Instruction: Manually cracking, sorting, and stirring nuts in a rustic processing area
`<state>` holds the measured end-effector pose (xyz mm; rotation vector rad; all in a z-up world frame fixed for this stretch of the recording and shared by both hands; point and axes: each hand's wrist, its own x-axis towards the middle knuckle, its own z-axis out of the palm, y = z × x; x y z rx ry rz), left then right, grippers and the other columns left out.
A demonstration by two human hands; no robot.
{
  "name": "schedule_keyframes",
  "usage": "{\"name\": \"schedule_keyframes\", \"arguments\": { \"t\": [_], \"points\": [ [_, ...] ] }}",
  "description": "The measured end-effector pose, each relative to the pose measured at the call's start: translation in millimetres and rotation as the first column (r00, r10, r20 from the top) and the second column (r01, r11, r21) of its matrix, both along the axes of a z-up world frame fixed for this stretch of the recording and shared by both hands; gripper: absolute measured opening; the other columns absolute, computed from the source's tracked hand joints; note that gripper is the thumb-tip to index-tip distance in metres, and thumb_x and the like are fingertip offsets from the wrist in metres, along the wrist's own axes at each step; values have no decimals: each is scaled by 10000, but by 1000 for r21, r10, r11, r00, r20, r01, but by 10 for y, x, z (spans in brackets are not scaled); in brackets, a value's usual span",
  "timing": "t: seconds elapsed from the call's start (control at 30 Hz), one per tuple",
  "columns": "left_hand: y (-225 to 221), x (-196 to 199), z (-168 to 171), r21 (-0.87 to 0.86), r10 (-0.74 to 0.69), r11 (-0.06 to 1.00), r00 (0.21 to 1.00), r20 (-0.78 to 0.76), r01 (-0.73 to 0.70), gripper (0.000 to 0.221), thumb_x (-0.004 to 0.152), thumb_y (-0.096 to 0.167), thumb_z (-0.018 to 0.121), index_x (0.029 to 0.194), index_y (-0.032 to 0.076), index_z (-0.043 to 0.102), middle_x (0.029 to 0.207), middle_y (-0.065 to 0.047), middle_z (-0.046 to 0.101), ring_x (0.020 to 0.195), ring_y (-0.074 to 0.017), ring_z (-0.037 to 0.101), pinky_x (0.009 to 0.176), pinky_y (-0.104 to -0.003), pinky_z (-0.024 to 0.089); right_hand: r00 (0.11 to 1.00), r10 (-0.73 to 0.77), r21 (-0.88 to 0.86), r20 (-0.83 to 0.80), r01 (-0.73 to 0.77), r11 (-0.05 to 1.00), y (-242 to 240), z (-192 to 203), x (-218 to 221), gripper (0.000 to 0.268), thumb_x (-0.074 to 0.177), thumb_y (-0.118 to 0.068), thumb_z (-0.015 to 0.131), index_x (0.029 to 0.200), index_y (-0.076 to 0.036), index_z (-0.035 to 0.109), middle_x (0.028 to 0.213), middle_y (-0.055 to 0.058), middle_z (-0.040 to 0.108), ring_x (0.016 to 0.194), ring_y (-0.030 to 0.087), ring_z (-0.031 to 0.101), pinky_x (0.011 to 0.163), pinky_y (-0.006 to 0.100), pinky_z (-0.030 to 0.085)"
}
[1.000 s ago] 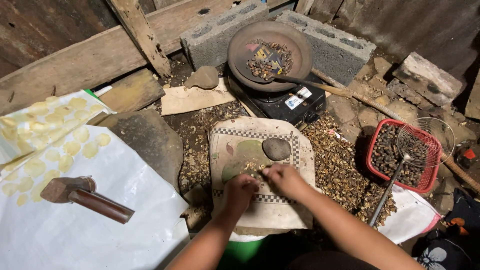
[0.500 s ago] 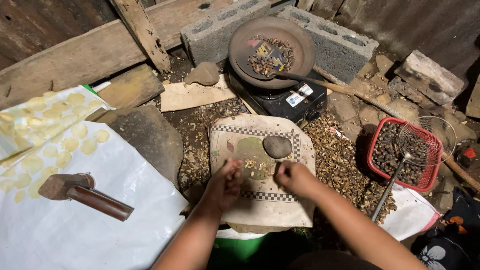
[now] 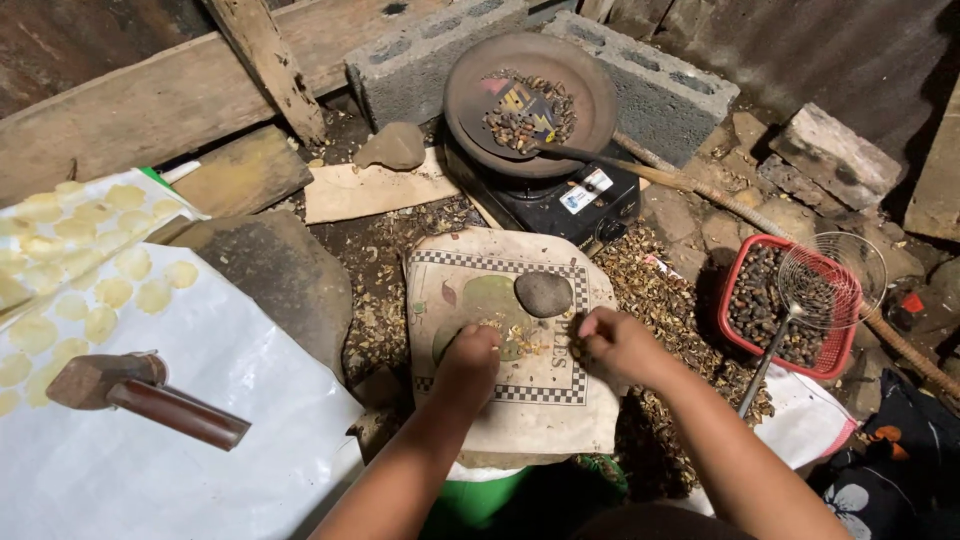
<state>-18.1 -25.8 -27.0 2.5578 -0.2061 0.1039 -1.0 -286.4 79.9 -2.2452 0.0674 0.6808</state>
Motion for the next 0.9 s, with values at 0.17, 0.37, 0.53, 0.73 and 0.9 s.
{"name": "schedule_keyframes", "arguments": {
  "t": [0.17, 0.37, 0.53, 0.73, 0.9],
  "points": [
    [51, 8, 582, -635, -89, 345, 650, -755, -691, 276, 829, 141, 627, 1037, 31, 770, 842, -88, 680, 706, -159, 695, 656, -262, 630, 999, 35, -172, 0, -35, 984, 11, -94, 13, 115, 907, -106, 682, 982, -99, 769, 975, 188, 780, 968, 364, 767, 913, 445, 601],
    [156, -59, 635, -535, -503, -92, 502, -703, -840, 216, 987, 346, 581, 964, 140, 638, 753, 32, 591, 563, -31, 499, 417, -97, 358, 956, 230, -415, 184, -137, 900, 63, -679, 46, 257, 776, -314, 783, 1005, -217, 715, 961, 109, 758, 938, 337, 761, 833, 440, 631],
    [20, -236, 646, -673, -498, -123, 632, -594, -729, 575, 1005, 100, 493, 1489, -170, 344, 1495, -386, 448, 1417, -454, 469, 1202, -494, 407, 973, 226, -168, -37, -229, 959, 695, 610, -46, 255, 825, -141, 784, 1078, -159, 761, 1099, 29, 815, 976, 142, 803, 923, 195, 665],
    [519, 140, 683, -488, -713, -285, 523, -467, -825, 135, 1047, 232, 560, 1090, 117, 613, 714, 26, 521, 496, -51, 383, 349, -177, 260, 798, 330, -302, 504, -195, 933, 1036, 1520, 208, 406, 819, -367, 762, 1171, -164, 745, 1060, 52, 783, 637, 236, 734, 598, 369, 568],
    [2420, 513, 2075, -873, -241, 165, 839, -488, -460, 242, 1016, 80, 544, 1214, -9, 650, 925, -108, 650, 702, -137, 576, 556, -235, 457, 706, 414, -220, 575, -354, 909, 2154, 2540, 296, 249, 860, -242, 726, 1090, -163, 776, 754, 29, 800, 544, 173, 707, 552, 313, 551]
  ]
}}
